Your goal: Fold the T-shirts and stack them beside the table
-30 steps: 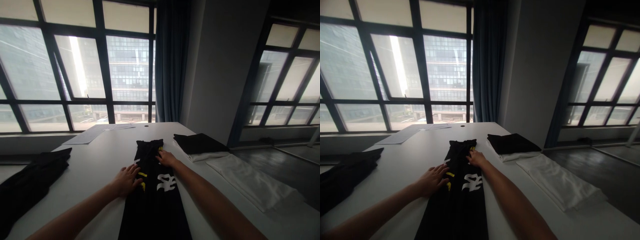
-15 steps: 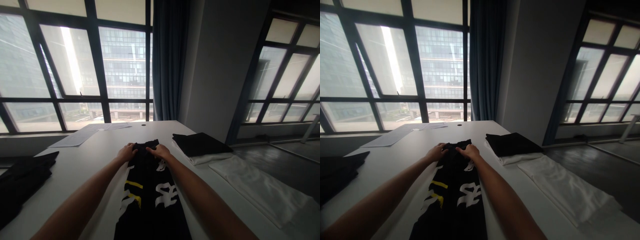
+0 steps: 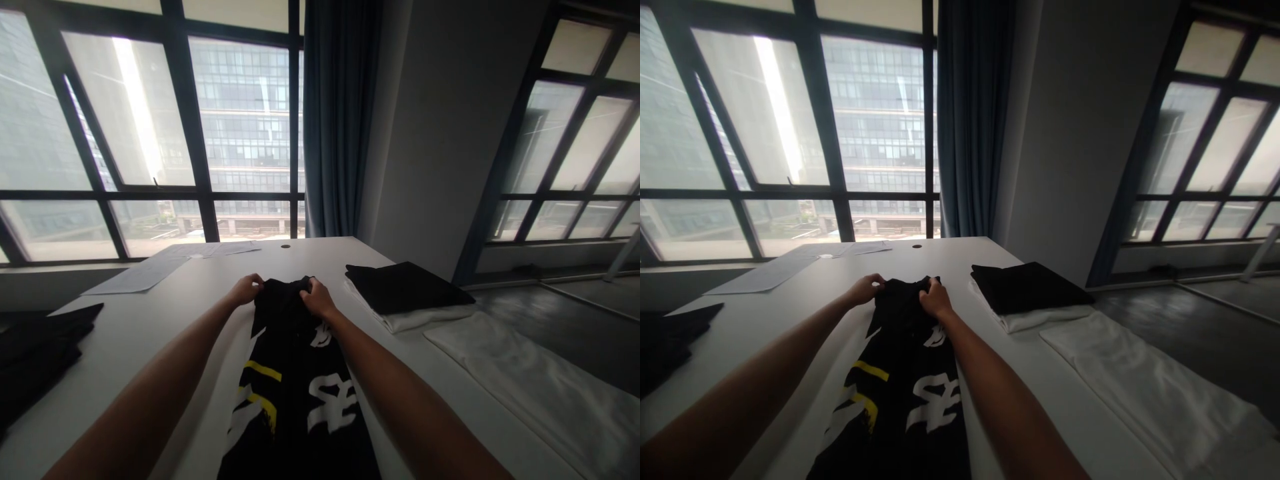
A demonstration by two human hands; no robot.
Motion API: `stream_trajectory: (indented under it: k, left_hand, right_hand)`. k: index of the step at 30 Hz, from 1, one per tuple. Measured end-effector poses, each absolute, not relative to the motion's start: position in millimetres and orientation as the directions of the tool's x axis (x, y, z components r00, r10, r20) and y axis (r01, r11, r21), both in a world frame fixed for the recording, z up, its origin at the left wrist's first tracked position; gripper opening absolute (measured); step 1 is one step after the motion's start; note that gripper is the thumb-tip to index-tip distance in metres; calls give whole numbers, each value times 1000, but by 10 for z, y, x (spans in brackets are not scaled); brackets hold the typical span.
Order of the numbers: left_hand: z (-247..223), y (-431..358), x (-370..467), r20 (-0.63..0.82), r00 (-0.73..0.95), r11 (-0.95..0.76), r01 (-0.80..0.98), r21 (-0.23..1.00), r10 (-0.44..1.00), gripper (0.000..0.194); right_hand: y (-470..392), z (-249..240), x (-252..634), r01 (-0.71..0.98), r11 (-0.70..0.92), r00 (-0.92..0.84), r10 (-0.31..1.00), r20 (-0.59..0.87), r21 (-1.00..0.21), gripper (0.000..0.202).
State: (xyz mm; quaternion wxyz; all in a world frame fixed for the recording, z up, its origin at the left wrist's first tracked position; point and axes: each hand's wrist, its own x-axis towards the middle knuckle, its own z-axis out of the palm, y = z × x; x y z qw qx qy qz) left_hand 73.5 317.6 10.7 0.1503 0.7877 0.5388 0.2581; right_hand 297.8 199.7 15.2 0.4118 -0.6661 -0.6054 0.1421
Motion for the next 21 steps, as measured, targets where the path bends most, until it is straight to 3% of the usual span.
stream_trajectory:
  k: [6,12,15,21]
  left_hand:
    - [59,3214,723,287,145,-295,748,595,947,22]
    - [-32,3210,783,279,110,-261,761,594,954,32]
    - [-57,3211,788,293,106,-262,782,566,950,32]
    - [-34,3124,743,421,92,-310,817,486,902,31]
  right_hand:
    - [2046,54,3021,629,100,258,909,328,-771,37]
    - [1995,43,3030,545,54,36,995,88,-837,74]
    - [1986,55,3025,588,48,39,995,87,-808,61]
    - [1945,60,3017,757,103,81,965,249,-645,33]
